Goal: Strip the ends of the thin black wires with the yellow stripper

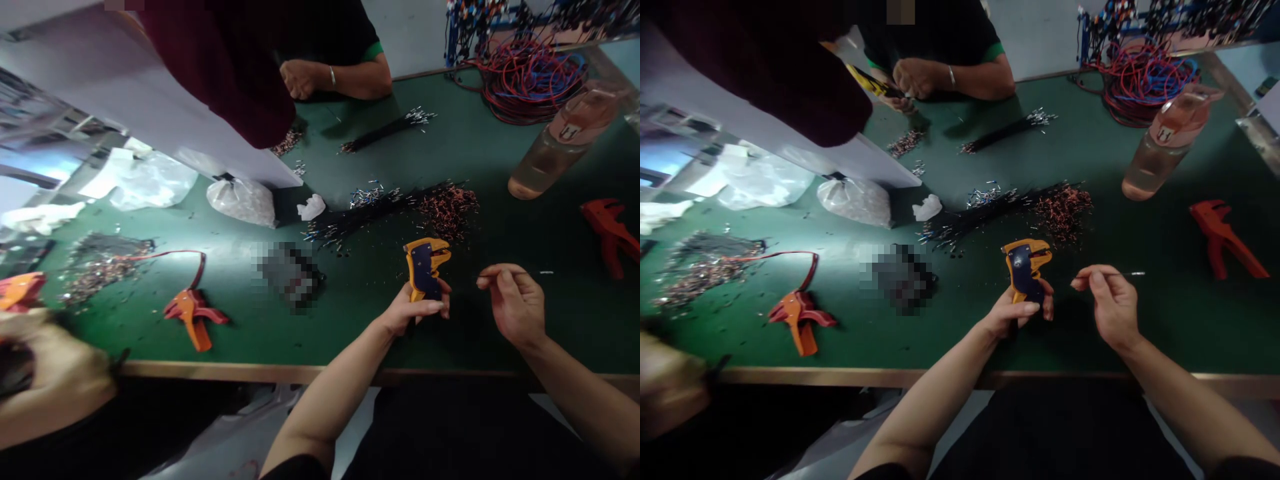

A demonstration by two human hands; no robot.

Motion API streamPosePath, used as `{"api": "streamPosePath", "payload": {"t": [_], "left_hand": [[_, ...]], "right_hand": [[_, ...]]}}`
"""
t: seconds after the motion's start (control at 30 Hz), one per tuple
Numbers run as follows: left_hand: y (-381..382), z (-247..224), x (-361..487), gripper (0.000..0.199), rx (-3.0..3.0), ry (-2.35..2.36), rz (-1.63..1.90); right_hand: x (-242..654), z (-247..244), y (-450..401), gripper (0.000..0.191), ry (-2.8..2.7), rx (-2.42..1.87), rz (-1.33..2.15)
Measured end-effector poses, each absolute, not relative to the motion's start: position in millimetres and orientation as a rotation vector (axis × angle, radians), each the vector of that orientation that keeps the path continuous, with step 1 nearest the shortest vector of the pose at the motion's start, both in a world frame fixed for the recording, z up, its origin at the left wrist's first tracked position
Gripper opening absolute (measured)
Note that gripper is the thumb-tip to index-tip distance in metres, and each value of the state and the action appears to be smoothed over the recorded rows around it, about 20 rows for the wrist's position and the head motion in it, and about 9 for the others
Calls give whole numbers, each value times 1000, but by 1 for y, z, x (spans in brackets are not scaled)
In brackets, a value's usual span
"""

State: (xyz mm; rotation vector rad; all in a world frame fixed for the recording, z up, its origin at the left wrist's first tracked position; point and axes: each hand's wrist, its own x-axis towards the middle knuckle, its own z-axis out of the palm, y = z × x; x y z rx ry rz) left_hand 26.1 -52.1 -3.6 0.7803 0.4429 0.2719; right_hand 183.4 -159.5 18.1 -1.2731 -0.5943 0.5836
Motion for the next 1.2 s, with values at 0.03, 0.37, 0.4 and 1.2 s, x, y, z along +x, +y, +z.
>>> {"api": "streamPosePath", "payload": {"t": [0.03,0.37,0.4,1.2], "left_hand": [[-52,-5,25,50,782,426,256],[-51,-5,21,54,809,300,109],[-52,-5,20,54,812,295,91],[-52,-2,21,52,853,347,66]], "right_hand": [[185,18,-157,23,-503,-1232,624],[188,24,-147,34,-126,-1083,904],[187,24,-147,35,-107,-1084,912],[187,15,-147,41,-39,-1168,985]]}}
